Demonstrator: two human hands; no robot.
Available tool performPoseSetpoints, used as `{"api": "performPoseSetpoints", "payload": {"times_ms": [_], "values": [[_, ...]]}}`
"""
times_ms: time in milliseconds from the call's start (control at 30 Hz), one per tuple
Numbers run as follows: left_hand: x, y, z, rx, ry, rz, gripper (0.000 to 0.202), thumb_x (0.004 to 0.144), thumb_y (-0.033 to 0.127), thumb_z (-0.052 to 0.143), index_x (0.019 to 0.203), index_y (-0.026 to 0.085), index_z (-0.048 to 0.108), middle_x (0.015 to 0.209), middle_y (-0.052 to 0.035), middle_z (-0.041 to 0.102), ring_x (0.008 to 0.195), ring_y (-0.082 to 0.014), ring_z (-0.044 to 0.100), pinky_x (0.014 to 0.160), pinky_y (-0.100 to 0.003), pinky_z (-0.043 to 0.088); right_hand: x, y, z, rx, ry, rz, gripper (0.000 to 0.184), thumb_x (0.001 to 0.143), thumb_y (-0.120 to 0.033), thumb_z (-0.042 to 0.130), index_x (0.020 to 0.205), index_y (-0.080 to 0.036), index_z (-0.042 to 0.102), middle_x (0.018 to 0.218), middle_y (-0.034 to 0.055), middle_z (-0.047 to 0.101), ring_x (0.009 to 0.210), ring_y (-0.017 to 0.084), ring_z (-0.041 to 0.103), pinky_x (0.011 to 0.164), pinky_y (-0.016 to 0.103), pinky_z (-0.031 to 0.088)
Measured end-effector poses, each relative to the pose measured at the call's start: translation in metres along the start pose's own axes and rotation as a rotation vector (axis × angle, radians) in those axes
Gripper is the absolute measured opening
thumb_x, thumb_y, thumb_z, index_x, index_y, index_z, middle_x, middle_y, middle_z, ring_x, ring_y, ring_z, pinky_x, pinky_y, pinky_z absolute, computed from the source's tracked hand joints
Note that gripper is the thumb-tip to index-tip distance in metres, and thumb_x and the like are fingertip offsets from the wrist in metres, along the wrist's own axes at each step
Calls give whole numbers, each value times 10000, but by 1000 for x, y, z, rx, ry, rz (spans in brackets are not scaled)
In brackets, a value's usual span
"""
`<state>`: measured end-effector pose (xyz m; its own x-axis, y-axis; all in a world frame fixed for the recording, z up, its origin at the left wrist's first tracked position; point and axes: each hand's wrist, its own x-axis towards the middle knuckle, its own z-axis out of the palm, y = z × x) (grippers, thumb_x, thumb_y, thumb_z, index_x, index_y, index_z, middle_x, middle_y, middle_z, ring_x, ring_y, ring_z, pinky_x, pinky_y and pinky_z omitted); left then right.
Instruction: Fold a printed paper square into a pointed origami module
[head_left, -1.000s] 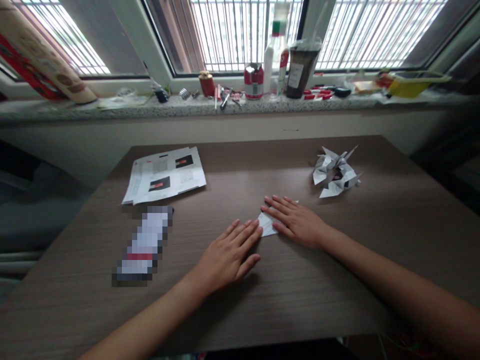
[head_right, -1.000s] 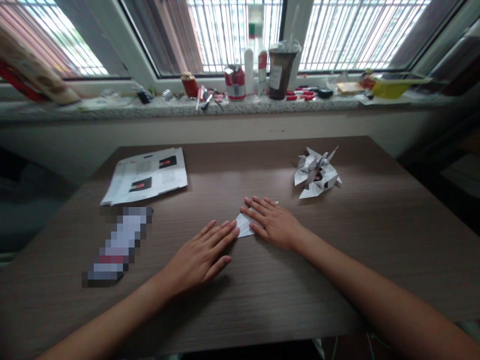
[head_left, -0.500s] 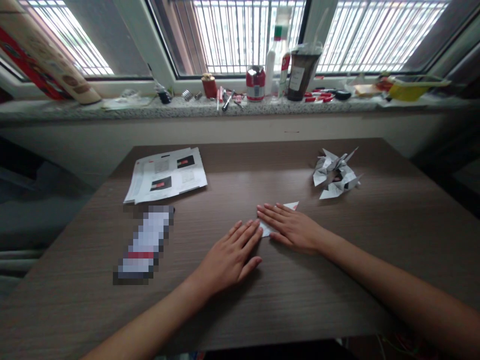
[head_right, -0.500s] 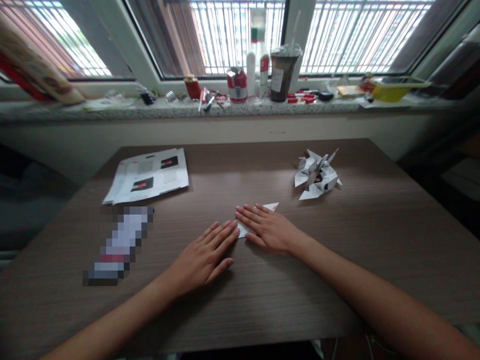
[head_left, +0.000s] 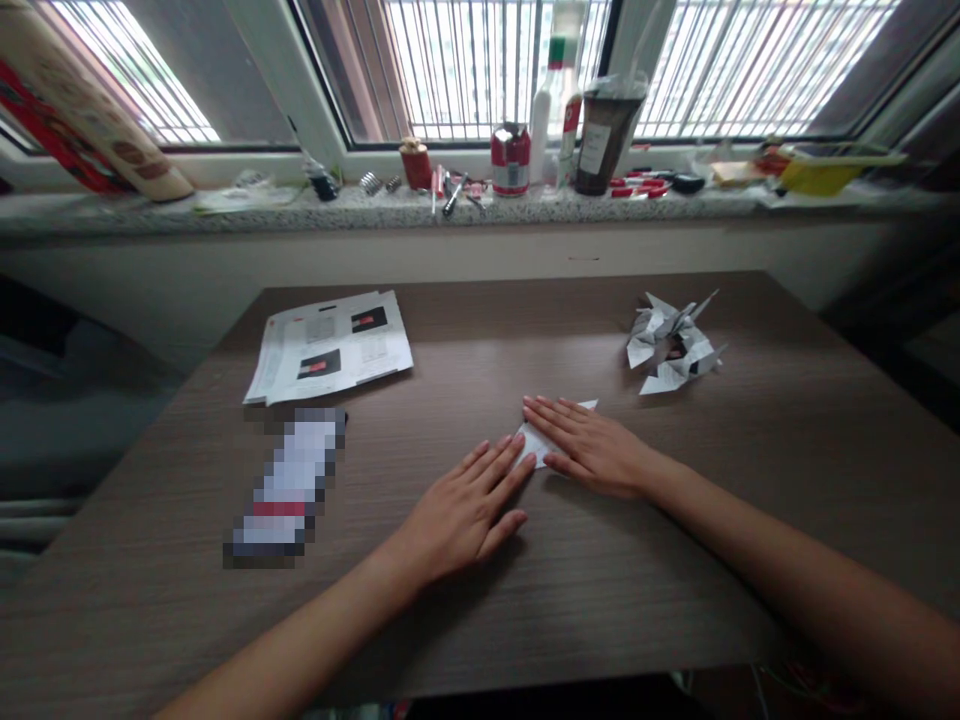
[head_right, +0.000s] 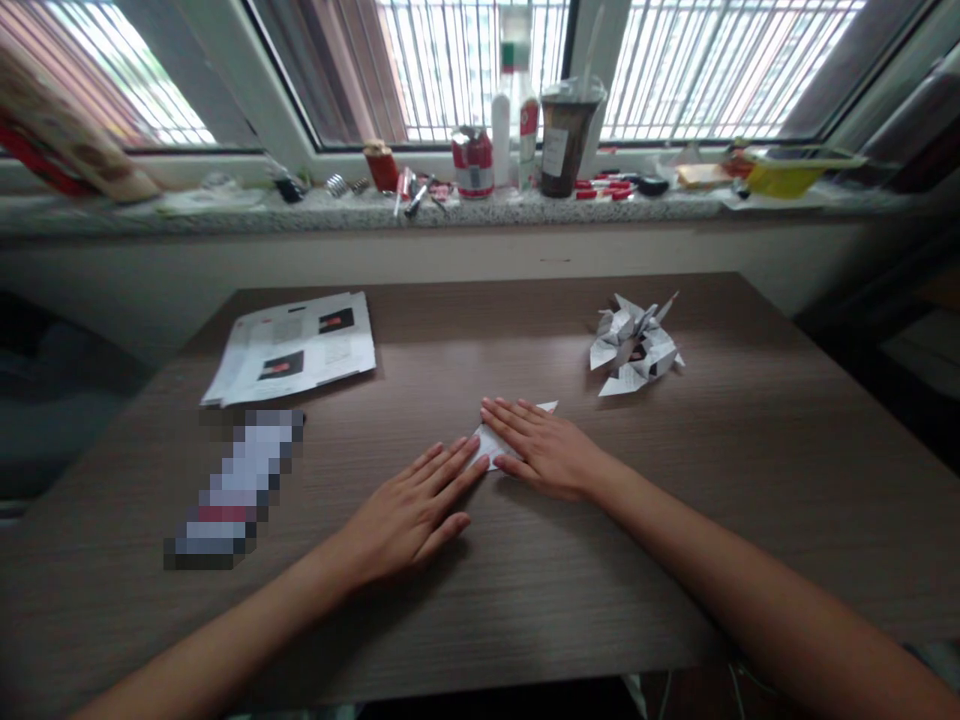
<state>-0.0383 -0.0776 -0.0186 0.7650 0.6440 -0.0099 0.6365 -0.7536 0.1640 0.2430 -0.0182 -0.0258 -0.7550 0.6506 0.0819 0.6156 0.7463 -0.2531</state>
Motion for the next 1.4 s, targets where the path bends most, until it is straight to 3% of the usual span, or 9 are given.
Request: {"api": "performPoseSetpoints", "payload": {"times_ms": [133,267,333,500,633,1133,1400], "values": [[4,2,-7,1,7,-7,621,1102,531,295,1642,233,228,1713,-86,194,1577,-239,220,1295,-416,179,-4,11,1,-38,16,60,691,1091,-509,342,1653,-337,-22,1703,-13,150,1564,233,226,1285,454,256],[18,5,-15,4,69,-29,523,1098,512,329,1524,233,450,1591,-98,462,1482,-266,419,1296,-456,174,-4,13,2,-43,20,70,679,1090,-505,344,1658,-332,14,1703,-7,148,1564,236,226,1281,459,262],[27,7,-15,12,101,-47,497,1109,463,320,1518,214,453,1542,-108,512,1453,-258,456,1302,-450,156,-4,12,2,-44,23,72,679,1089,-510,341,1659,-325,20,1704,4,147,1567,229,216,1282,461,257],[38,4,-1,8,55,31,644,1111,523,258,1652,185,165,1708,-118,211,1591,-230,158,1302,-410,133,-4,13,4,-37,10,73,627,1109,-423,285,1660,-285,21,1703,26,180,1570,208,205,1282,456,249],[37,1,5,-21,12,14,688,1102,556,257,1665,192,104,1720,-111,108,1598,-229,81,1300,-401,124,-3,14,7,-45,45,59,654,1102,-405,331,1660,-296,9,1700,21,181,1565,216,229,1279,446,258],[34,0,0,-35,47,44,687,1090,556,335,1661,230,137,1717,-89,127,1594,-243,128,1292,-418,158,-11,35,5,-71,101,47,706,1081,-462,423,1666,-296,66,1701,50,199,1554,262,260,1273,471,273],[-10,-12,-5,36,38,73,700,1096,533,347,1666,206,106,1702,-83,211,1575,-215,226,1284,-391,153,-10,33,5,-68,98,54,713,1078,-456,432,1667,-287,69,1693,71,224,1552,259,268,1270,481,282]]}}
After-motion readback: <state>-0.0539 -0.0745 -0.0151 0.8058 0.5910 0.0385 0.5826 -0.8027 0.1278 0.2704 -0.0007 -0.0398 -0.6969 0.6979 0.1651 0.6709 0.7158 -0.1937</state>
